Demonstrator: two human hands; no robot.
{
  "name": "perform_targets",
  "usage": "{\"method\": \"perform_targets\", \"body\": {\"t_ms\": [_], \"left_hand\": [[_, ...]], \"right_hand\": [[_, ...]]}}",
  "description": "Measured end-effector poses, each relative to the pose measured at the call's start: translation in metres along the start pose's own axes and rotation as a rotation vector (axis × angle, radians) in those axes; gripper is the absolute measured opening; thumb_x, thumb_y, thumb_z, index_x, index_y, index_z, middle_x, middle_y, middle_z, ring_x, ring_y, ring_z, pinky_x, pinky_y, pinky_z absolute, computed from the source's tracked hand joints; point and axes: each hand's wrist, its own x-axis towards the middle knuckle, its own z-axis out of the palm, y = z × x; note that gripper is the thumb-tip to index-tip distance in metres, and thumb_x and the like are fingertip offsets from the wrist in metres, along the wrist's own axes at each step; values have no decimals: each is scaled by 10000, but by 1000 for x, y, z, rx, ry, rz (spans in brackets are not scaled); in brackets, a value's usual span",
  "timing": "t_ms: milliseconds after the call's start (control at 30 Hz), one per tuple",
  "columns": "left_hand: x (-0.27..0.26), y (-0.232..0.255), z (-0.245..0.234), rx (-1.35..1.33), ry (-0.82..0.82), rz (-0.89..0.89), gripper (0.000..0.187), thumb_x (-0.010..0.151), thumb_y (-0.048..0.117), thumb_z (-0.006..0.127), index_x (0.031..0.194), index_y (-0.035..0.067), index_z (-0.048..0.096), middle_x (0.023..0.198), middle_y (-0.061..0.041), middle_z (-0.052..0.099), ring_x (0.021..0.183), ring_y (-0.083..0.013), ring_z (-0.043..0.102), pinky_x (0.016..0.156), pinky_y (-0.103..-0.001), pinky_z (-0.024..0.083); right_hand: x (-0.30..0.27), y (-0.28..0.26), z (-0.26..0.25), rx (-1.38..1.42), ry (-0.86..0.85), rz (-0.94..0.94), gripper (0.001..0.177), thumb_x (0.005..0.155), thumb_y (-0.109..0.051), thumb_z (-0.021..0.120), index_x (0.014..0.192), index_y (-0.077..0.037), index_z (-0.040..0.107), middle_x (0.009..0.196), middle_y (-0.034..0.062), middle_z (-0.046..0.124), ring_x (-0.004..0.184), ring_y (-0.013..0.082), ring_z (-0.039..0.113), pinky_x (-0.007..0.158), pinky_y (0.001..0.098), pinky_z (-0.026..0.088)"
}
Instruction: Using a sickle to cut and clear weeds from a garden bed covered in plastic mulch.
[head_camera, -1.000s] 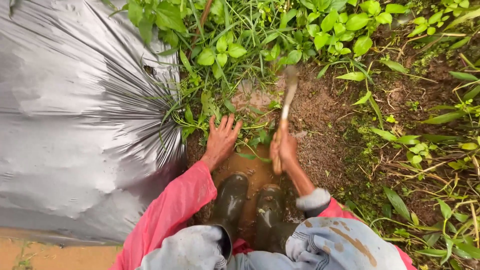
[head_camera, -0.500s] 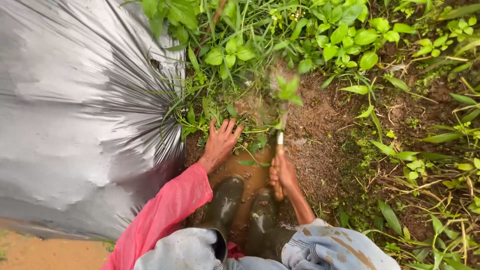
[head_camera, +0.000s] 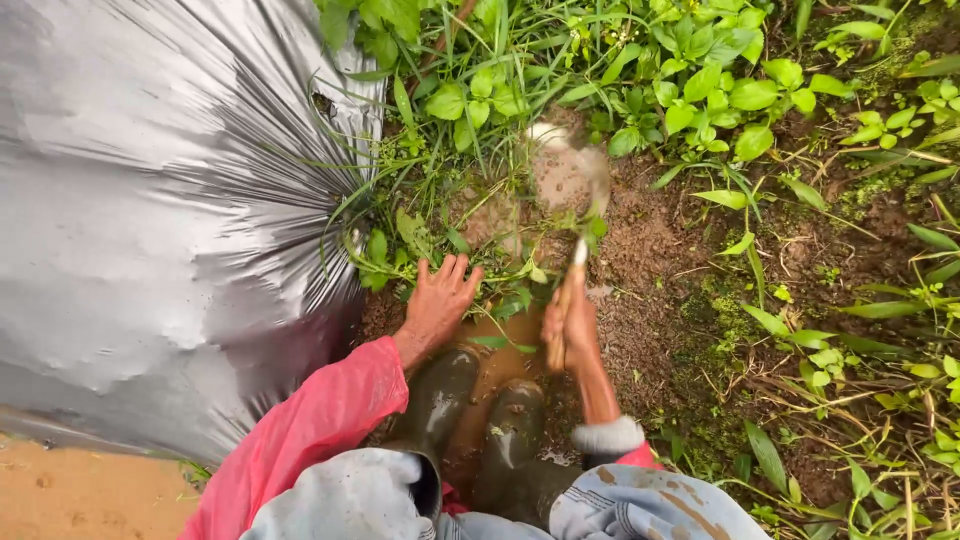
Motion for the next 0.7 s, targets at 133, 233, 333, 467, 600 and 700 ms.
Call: {"method": "perform_targets", "body": {"t_ms": [133, 233, 333, 467, 600, 700], "left_hand": [[3, -2, 1, -66, 23, -25, 356, 907, 107, 747, 1244, 178, 657, 1180, -107, 636, 1107, -221, 590, 924, -494, 481], [-3, -14, -2, -117, 109, -78, 317, 885, 115, 769, 1184, 174, 679, 1087, -84, 618, 1012, -203, 583, 843, -442, 465], [-16, -14, -4, -120, 108, -109, 308, 878, 70, 743, 1167, 168, 700, 1037, -81, 620, 966, -211, 560, 799, -421, 434], [-17, -11, -13, -124, 147, -120, 307, 855, 56, 748, 1140, 156, 689, 1016, -93, 592, 924, -222, 533, 772, -416, 399], [-20, -17, -5, -194, 142, -131, 406, 802, 9, 770, 1181, 105, 660, 1107, -161, 588, 957, -273, 539, 774, -434, 378], [-18, -14, 5, -166, 89, -128, 404, 814, -2, 775, 1178, 145, 682, 1092, -116, 596, 983, -242, 537, 806, -447, 418]], "right_hand": [[3, 7, 10, -40, -28, -56, 493, 1121, -508, 264, 907, -125, 492, 574, -62, 430, 377, 49, 377, 320, 197, 374], [1, 47, -2, -130, -109, 73, 557, 1091, -587, 315, 928, -102, 534, 571, -19, 512, 382, 99, 463, 322, 247, 434], [24, 43, -10, -109, -92, 86, 526, 1103, -536, 311, 904, -99, 526, 585, -35, 469, 390, 88, 447, 320, 245, 427], [30, 29, 10, -91, -61, 12, 558, 1083, -608, 298, 901, -136, 535, 568, -34, 474, 369, 89, 443, 307, 229, 428], [9, 72, 6, -94, -45, 124, 564, 1064, -564, 426, 947, -24, 535, 625, 43, 433, 428, 145, 454, 346, 315, 450], [19, 33, 15, -69, -61, 48, 508, 1092, -548, 333, 916, -112, 527, 590, -16, 474, 394, 89, 455, 317, 244, 439]]}}
